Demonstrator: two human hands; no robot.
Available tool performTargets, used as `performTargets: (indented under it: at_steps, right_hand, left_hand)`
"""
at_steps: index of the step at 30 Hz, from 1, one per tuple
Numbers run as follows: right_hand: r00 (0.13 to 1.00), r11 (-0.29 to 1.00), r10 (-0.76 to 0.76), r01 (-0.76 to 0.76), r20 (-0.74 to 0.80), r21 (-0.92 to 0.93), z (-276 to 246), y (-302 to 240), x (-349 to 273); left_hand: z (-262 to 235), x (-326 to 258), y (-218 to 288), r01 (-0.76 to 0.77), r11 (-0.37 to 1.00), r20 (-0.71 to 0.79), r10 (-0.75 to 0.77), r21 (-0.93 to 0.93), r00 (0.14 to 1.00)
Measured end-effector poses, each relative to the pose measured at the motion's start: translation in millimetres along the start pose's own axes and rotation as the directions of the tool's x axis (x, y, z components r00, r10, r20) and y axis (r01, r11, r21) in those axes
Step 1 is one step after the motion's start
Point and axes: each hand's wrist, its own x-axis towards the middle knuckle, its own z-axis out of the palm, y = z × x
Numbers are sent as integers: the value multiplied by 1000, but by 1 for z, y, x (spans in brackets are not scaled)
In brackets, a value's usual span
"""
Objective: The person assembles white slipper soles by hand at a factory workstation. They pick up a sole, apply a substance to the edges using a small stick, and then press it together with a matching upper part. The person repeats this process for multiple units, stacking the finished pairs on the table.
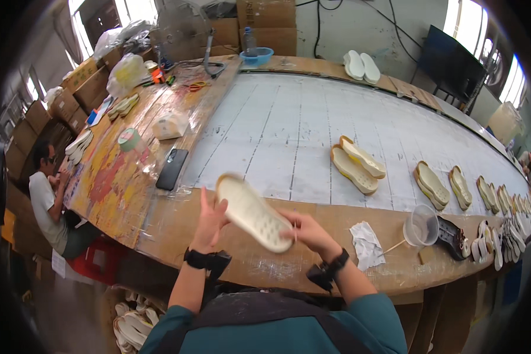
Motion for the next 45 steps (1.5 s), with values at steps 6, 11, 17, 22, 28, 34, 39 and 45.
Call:
performTargets:
  at_steps: [6,11,17,22,28,34,39,45]
  right_hand:
    - [999,928,-47,48,10,-370,19,-34,-8]
    - [995,956,-100,90,-23,-280,15,-44,12]
    - [990,974,-137,140,29,-180,24,-39,12]
    - [982,964,-5,54,187,-259,45,-15,-28]
    - [945,932,325,-328,41,156,58,24,-33]
    - [961,933,126,-199,-245,-301,50,1,-33]
    - [964,925,83,-169,-254,-339,34,-16,-44]
    - [996,940,-89,80,-14,-332,34,-21,-56]
  left_hand:
    - [21,-18,4,-122,979,366,55,164,929]
    - [29,-16,42,-26,926,523,-188,376,831]
    - [16,-11,65,127,932,618,-323,340,717]
    - [10,-15,81,20,944,351,-142,328,926]
    - [32,-15,71,-298,841,417,97,452,904]
    - [16,-17,87,-233,763,355,6,602,935]
    - [7,-25,97,-147,845,375,-67,515,925]
    - [5,-32,111,-138,923,486,-59,359,872]
